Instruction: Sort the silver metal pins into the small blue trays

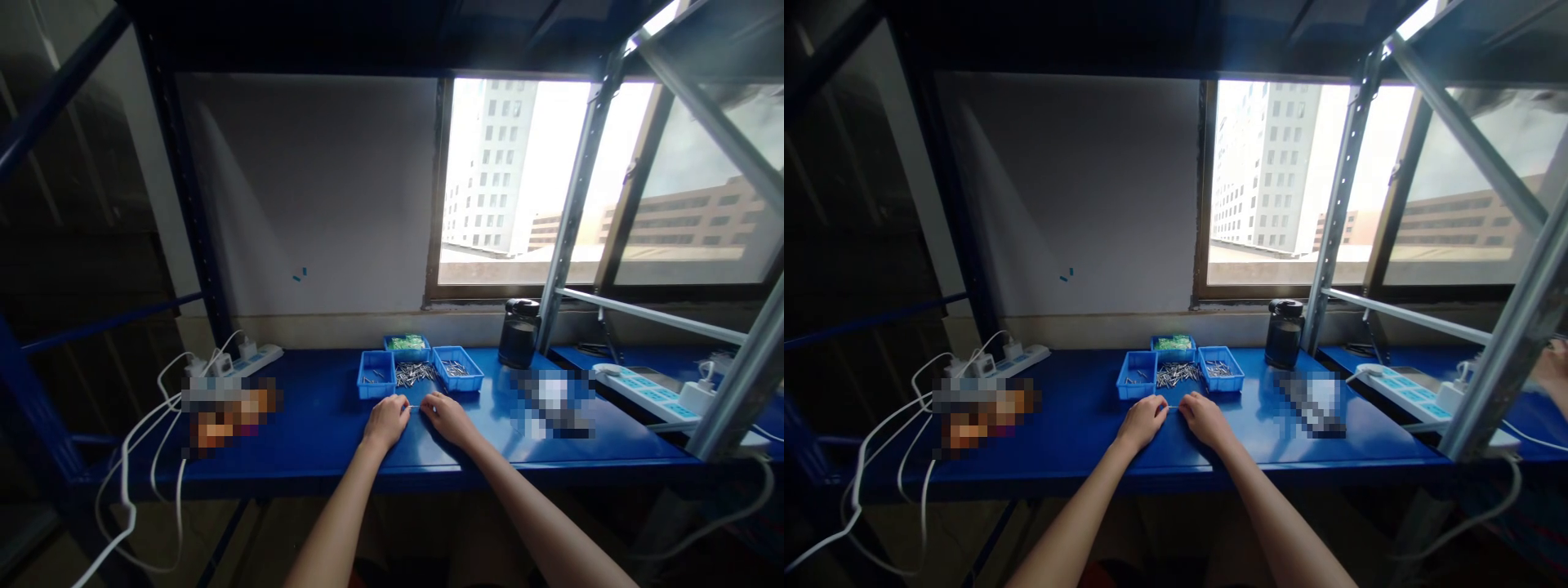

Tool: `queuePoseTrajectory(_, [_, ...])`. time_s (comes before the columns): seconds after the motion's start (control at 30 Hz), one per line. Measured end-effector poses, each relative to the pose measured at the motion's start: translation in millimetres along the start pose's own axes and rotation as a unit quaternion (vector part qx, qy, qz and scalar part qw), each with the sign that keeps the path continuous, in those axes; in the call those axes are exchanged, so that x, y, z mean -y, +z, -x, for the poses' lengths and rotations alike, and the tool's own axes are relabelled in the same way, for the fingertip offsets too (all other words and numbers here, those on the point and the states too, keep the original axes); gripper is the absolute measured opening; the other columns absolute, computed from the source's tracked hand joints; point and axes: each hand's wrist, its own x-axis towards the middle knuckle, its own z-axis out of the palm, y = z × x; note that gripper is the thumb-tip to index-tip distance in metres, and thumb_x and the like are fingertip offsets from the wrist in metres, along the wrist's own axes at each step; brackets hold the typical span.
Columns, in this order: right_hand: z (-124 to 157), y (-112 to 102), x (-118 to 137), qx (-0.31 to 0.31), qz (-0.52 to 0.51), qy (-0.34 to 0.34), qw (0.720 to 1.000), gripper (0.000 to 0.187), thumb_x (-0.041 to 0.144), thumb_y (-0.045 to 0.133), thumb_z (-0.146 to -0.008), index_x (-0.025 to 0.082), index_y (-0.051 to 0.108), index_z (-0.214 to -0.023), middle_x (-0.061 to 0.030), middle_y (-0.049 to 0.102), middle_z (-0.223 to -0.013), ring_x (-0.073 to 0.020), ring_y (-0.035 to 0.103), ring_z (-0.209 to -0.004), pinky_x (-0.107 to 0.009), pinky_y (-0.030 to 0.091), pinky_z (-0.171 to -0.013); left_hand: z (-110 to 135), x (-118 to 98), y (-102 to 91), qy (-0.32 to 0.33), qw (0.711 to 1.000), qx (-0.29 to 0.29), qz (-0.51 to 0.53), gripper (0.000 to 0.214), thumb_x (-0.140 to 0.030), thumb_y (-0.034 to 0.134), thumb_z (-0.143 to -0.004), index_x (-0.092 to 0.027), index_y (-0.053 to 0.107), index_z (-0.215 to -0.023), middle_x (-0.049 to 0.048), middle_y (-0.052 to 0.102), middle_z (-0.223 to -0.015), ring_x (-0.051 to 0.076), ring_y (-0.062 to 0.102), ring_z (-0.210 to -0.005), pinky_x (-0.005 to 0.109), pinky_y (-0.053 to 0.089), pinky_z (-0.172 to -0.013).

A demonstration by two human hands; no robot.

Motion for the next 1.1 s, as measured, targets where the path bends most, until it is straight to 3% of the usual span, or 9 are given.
queuePoseTrajectory(0.63, [11,1,13,-0.017,0.029,0.024,0.999,0.023,0.026,0.035,-0.087,0.019,0.057,-0.085,-0.0041,0.055,-0.085,-0.0131,0.054,-0.076,-0.020,0.034,-0.065,9,7,6.4,-0.006,0.998,-0.034,0.049,0.027,-0.032,0.036,-0.085,-0.019,0.059,-0.089,0.0057,0.059,-0.091,0.016,0.054,-0.086,0.024,0.040,-0.071])
queuePoseTrajectory(1.1, [14,-4,18,-0.016,0.006,0.025,1.000,0.013,0.019,0.044,-0.081,0.019,0.057,-0.084,-0.0030,0.055,-0.085,-0.0123,0.053,-0.077,-0.020,0.034,-0.066,6,10,7.4,-0.003,0.995,-0.047,0.083,0.011,-0.022,0.046,-0.079,-0.019,0.056,-0.082,0.0022,0.059,-0.087,0.014,0.055,-0.079,0.022,0.040,-0.067])
